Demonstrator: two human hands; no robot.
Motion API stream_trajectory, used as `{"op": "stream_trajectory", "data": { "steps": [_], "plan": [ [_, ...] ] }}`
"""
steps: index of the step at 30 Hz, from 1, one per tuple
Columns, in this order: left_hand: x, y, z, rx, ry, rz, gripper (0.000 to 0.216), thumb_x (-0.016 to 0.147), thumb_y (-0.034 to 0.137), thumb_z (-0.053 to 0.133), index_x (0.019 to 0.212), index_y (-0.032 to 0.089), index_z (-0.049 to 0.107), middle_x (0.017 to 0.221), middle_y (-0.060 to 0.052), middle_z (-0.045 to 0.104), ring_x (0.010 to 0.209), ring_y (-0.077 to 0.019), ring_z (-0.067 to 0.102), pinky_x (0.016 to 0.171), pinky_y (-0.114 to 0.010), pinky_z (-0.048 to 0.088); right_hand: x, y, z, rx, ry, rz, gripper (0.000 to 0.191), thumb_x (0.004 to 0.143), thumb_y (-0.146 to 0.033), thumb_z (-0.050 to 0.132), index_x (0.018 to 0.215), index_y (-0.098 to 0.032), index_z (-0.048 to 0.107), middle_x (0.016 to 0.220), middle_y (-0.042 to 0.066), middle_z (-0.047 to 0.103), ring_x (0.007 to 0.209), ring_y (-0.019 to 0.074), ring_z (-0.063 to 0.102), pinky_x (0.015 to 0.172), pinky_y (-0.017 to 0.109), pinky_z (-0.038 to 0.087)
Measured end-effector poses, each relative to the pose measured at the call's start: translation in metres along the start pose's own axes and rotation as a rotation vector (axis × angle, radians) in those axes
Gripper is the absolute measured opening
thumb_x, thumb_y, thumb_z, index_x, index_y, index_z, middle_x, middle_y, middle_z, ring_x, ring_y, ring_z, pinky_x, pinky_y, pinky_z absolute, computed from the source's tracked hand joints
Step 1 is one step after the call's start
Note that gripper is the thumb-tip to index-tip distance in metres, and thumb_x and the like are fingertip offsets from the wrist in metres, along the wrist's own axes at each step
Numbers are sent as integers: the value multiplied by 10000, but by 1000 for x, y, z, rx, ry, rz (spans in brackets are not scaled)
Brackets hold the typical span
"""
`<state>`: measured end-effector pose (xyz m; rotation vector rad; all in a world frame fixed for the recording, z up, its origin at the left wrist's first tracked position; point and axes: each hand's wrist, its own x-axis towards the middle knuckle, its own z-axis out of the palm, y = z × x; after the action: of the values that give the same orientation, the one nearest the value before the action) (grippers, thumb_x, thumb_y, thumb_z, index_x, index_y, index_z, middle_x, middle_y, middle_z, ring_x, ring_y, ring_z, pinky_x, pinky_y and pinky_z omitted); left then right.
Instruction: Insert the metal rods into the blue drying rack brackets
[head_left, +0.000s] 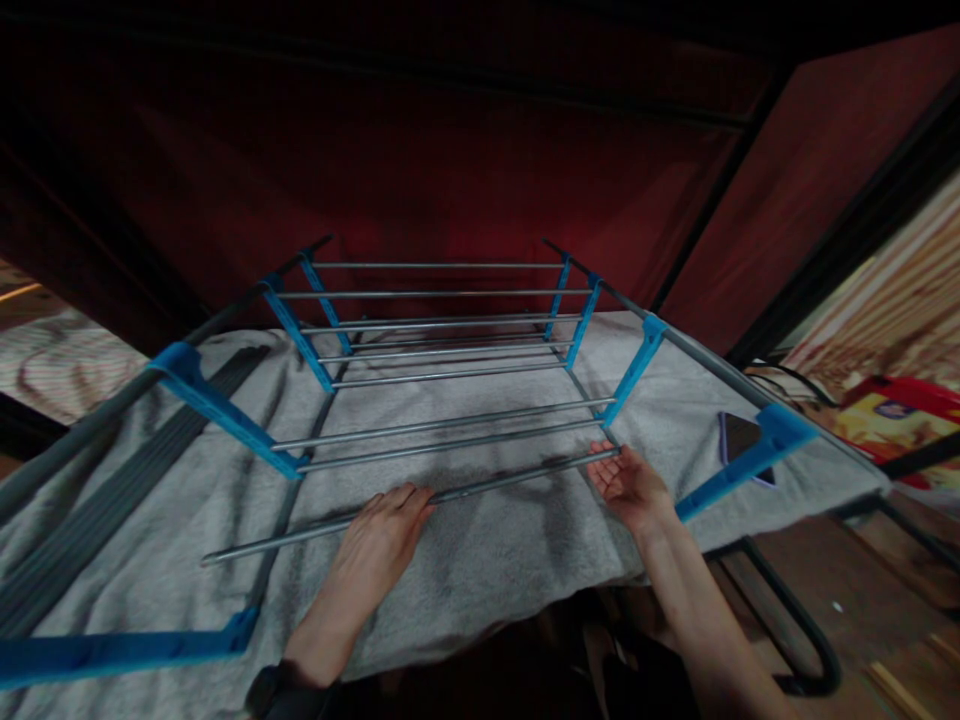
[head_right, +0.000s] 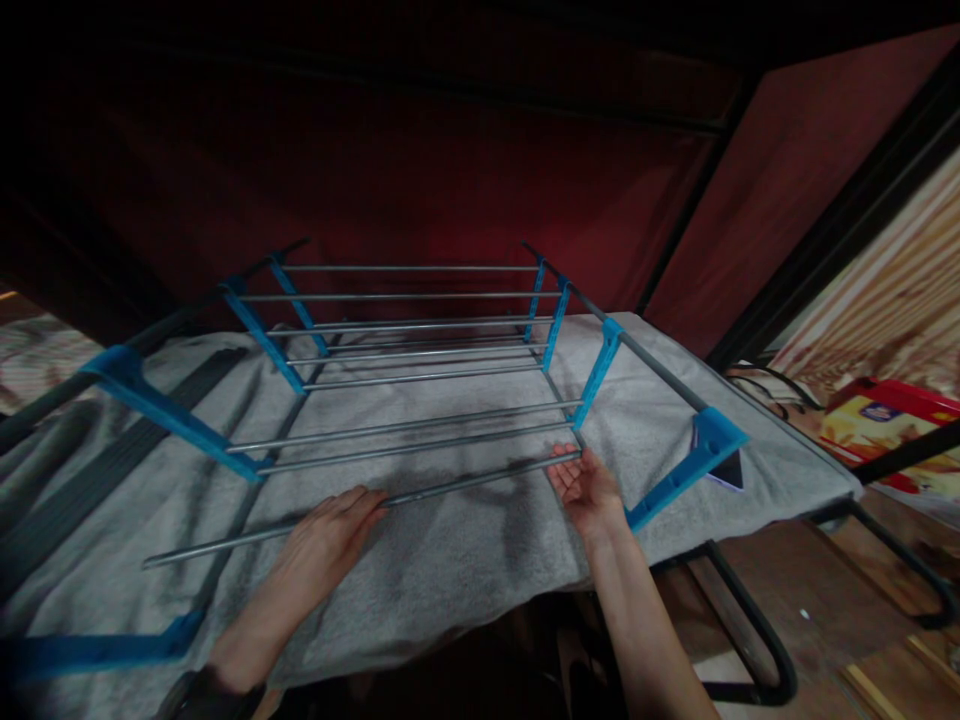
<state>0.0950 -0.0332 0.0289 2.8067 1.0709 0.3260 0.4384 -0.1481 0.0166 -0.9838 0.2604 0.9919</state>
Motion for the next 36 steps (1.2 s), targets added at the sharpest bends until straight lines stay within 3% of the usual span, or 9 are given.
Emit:
{"op": "stream_trajectory", "data": {
  "steps": [7, 13, 18, 28, 36],
  "plan": [
    [0, 3, -2, -59, 9, -6, 293, 1035, 286, 431, 1213, 200, 647, 1107, -86, 748, 1008, -254, 711, 895, -398, 538, -5, 19, 7, -46, -46, 26, 253, 1003, -169, 439, 866, -179, 652, 784, 30, 739, 709, 132, 710, 691, 261, 622],
    [0, 2, -7, -54, -23, -17, 260, 1027, 247, 427, 1109, 210, 671, 976, -69, 725, 890, -238, 706, 797, -362, 531, -16, 42, 10, -117, -104, 72, 176, 925, -121, 561, 815, -183, 682, 811, 57, 761, 728, 142, 716, 725, 262, 621],
    [-1, 0, -2, -9, -9, 10, 292, 1034, 264, 417, 1121, 204, 690, 993, -79, 718, 883, -248, 698, 818, -387, 529, -19, 58, 8, -145, -144, 98, 74, 819, -116, 695, 814, -187, 719, 840, 55, 774, 759, 146, 719, 757, 260, 613],
    [-2, 2, -3, -83, -103, -45, 281, 1022, 262, 471, 1230, 213, 653, 1098, -71, 745, 1000, -248, 718, 864, -359, 525, -18, 68, 7, -155, -163, 89, 106, 737, -101, 758, 802, -180, 731, 843, 51, 777, 782, 153, 723, 781, 269, 611],
    [0, 5, -7, -74, -120, -28, 282, 1027, 246, 432, 1163, 211, 677, 1000, -63, 725, 921, -242, 716, 800, -348, 527, -19, 74, 5, -169, -187, 114, 68, 781, -120, 729, 818, -175, 742, 854, 59, 773, 798, 163, 723, 812, 300, 604]
  ]
}}
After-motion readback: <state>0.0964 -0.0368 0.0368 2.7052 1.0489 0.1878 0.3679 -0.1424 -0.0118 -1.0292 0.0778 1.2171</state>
